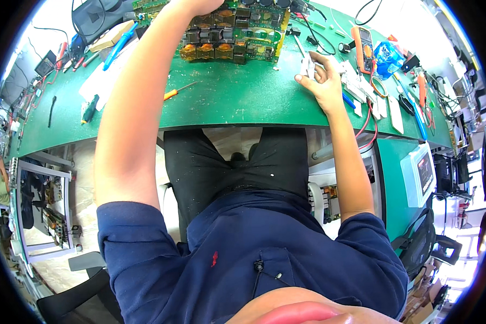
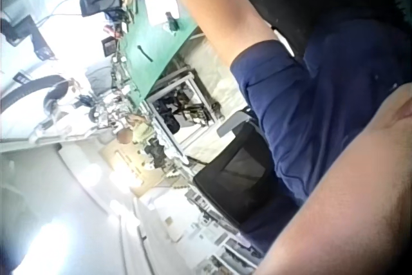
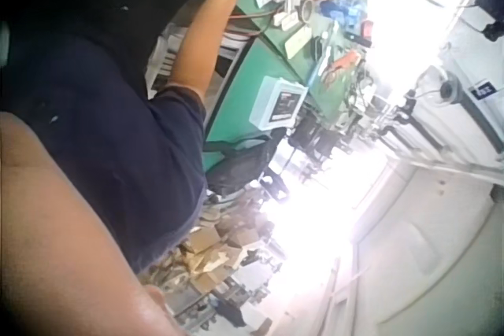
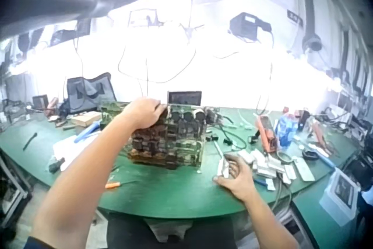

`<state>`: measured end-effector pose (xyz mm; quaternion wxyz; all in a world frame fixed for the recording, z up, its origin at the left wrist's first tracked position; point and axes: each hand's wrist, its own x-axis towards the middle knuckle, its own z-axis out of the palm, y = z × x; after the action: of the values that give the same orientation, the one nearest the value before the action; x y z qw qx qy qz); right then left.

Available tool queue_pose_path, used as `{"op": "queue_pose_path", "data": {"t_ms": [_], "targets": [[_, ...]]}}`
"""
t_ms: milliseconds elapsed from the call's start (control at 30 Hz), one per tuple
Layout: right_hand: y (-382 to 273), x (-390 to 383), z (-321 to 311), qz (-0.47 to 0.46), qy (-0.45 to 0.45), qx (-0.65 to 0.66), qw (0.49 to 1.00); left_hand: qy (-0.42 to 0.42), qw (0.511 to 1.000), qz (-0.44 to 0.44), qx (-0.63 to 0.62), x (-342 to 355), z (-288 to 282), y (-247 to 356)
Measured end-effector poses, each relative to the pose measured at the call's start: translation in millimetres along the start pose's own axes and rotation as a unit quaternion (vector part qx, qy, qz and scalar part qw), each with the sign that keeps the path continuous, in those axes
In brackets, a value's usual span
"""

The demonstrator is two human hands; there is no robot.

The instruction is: The person uses a soldering iron and wire to apply solder to components on a large green circuit board, then flips the board over and handles several black cylindrical components and a metal heat sink.

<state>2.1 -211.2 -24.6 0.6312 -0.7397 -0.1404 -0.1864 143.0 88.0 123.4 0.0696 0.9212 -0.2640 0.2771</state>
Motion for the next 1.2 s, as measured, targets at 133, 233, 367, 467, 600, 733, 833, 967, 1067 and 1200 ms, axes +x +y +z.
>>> {"op": "queue_pose_path", "data": {"t_ms": [133,233,367,467,600,733,833,967,1067,1200], "targets": [[5,-2,-3,0.008,0.024,-0.002,1.0,-0.004,1.0,-0.006,-0.009,0,-1,7],[8,-2,-3,-0.02,0.057,-0.067,0.996,0.001,1.0,-0.001,-0.008,-2,-3,9],[10,3,-2,-0.068,0.1,-0.141,0.983,0.007,1.0,0.0,-0.003,-3,-3,4],[16,-1,-8,-0.084,0.111,-0.129,0.982,-0.003,1.0,-0.004,-0.005,0,4,15],[13,4,2,-0.065,0.079,-0.104,0.989,-0.003,0.999,0.011,0.044,-4,-1,0],[11,0,-2,-0.011,0.057,-0.106,0.993,0.021,0.999,0.01,0.047,-5,6,4],[15,2,-3,-0.056,0.052,-0.125,0.989,0.014,0.998,0.002,0.053,-4,3,8],[13,5,-9,0.009,0.006,0.066,0.998,0.013,0.999,-0.014,0.048,-5,1,9],[7,8,-10,0.061,-0.039,0.19,0.979,0.027,0.998,-0.017,0.046,-9,-3,6],[-3,8,-20,0.135,-0.063,0.247,0.958,0.039,0.999,-0.023,0.026,-9,2,14]]}}
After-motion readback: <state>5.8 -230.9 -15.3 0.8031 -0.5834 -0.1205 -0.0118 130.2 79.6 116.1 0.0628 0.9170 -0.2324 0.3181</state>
